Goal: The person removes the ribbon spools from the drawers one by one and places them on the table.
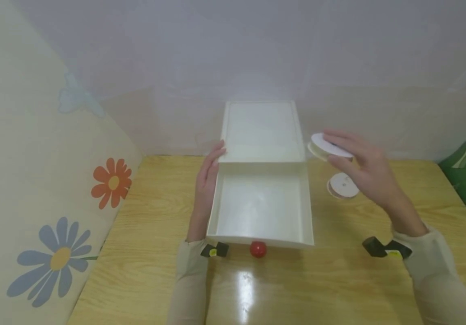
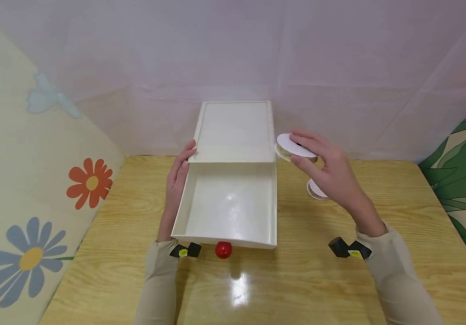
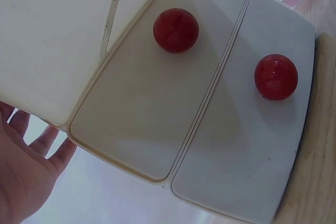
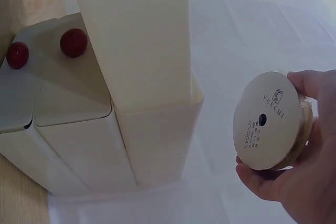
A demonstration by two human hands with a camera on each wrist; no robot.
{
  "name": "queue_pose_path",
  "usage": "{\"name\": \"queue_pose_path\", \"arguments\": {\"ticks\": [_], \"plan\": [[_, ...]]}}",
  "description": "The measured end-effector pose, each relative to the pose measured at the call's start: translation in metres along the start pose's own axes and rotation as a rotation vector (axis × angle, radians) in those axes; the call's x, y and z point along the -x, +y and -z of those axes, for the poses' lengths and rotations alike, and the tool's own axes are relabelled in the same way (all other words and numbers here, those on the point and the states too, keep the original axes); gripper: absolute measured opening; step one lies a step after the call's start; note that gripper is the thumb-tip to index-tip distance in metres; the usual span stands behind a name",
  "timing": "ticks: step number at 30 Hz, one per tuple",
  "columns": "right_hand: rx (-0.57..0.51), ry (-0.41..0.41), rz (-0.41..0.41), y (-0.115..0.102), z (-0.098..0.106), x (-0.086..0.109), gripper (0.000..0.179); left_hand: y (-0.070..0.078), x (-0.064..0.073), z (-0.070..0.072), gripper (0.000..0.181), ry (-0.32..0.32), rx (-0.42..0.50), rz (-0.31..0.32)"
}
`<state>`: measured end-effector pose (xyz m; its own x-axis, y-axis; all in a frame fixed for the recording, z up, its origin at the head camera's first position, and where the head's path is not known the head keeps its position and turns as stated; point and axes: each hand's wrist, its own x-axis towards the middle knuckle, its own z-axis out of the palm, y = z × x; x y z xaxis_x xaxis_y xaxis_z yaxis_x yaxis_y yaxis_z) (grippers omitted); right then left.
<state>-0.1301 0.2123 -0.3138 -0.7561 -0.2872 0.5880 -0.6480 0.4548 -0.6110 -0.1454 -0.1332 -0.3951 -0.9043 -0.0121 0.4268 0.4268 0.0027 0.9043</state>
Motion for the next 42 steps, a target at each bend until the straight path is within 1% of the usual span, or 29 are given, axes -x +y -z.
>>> {"name": "queue_pose_path", "arguments": {"ticks": [5,12,17,20,24,28,33,37,39,42], "plan": [[-0.074,0.038,-0.046,0.009,0.002,0.001,0.048,-0.001,0.0,0.0,0.041,-0.004,-0.001,-0.004],[-0.085,0.07,-0.12,0.021,0.009,0.005,0.043,-0.001,0.0,0.0,0.04,-0.005,-0.001,0.0],[-0.06,0.072,-0.168,0.034,0.014,0.01,0.04,-0.001,0.0,0.0,0.041,-0.005,-0.006,0.0],[-0.042,0.069,-0.223,0.044,0.018,0.015,0.038,0.0,0.0,0.0,0.041,-0.004,-0.008,0.0],[0.022,0.061,-0.303,0.058,0.024,0.026,0.038,0.0,0.0,-0.002,0.041,-0.007,-0.006,0.003],[0.084,0.059,-0.359,0.071,0.029,0.037,0.039,0.0,-0.001,-0.004,0.04,-0.008,-0.005,0.006],[0.111,0.07,-0.383,0.086,0.034,0.047,0.039,0.003,-0.001,-0.003,0.04,0.001,-0.001,-0.027],[0.13,0.057,-0.42,0.097,0.04,0.054,0.042,0.005,-0.006,0.001,0.036,0.006,-0.072,-0.06],[0.145,0.043,-0.446,0.101,0.043,0.058,0.043,0.005,-0.013,0.004,0.032,0.004,-0.108,-0.101],[0.169,0.02,-0.458,0.107,0.047,0.064,0.045,0.005,-0.026,0.008,0.024,-0.011,-0.137,-0.192]]}}
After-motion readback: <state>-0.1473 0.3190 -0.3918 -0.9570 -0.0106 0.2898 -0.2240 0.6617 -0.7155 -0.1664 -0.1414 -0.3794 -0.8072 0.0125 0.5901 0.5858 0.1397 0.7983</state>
